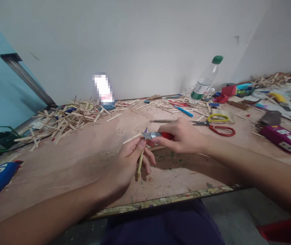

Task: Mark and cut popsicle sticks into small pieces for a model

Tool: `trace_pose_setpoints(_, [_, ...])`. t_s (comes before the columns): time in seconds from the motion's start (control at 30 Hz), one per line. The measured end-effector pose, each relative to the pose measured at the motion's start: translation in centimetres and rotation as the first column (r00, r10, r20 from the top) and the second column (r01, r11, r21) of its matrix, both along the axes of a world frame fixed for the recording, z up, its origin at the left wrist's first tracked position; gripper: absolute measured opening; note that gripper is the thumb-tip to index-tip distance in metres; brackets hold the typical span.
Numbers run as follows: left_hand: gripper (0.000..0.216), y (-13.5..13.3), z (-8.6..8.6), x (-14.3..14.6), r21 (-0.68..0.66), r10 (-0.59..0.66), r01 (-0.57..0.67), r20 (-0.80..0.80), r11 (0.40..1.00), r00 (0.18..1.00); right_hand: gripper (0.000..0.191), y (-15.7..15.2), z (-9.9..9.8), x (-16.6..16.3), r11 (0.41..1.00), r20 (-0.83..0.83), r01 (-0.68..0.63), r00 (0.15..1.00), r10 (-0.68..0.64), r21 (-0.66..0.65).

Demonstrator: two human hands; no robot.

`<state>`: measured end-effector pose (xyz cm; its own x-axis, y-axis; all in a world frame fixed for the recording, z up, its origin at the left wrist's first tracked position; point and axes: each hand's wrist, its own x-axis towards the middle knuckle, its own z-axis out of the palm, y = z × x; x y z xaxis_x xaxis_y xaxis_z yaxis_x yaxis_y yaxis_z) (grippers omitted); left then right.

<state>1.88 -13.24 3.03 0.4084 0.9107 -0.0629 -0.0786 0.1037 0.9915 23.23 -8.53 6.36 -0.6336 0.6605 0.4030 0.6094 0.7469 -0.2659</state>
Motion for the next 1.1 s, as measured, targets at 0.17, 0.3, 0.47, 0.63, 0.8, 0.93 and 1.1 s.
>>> trace_pose_setpoints(0.17, [0.033,0.09,-0.12,0.03,-0.005,0.000,0.000,0.006,1.000,1.000,0.054,0.01,-0.07,-0.02,1.000,-0.007,0.004,1.000,-0.004,-0.002])
trace_pose_setpoints(0.3, [0.030,0.02,-0.31,-0.07,-0.004,-0.005,0.005,-0.003,1.000,1.000,0.054,0.05,-0.03,0.04,1.000,-0.004,-0.007,1.000,0.007,-0.013])
trace_pose_setpoints(0.47, [0.030,-0.08,-0.44,-0.19,-0.001,-0.026,0.026,0.004,1.000,1.000,0.054,0.04,0.04,0.00,0.999,0.001,-0.009,1.000,0.009,-0.034])
trace_pose_setpoints(0.63, [0.026,-0.03,-0.32,-0.27,-0.014,-0.056,0.056,0.019,0.998,0.998,0.050,0.02,0.07,-0.08,0.999,-0.015,-0.029,0.999,0.029,-0.018])
trace_pose_setpoints(0.8, [0.026,-0.07,-0.48,-0.30,-0.028,-0.065,0.066,0.035,0.997,0.997,0.050,0.08,-0.03,-0.05,0.999,-0.024,-0.031,0.999,0.030,-0.017])
trace_pose_setpoints(0.93, [0.028,-0.05,-0.68,-0.31,-0.013,-0.078,0.079,0.051,0.997,0.996,0.051,0.11,-0.04,-0.01,0.999,-0.016,-0.023,1.000,0.023,-0.031])
trace_pose_setpoints(1.1, [0.026,0.07,-0.71,-0.29,-0.011,-0.081,0.081,0.055,0.997,0.995,0.051,0.08,-0.01,0.01,1.000,-0.020,-0.020,1.000,0.019,-0.015])
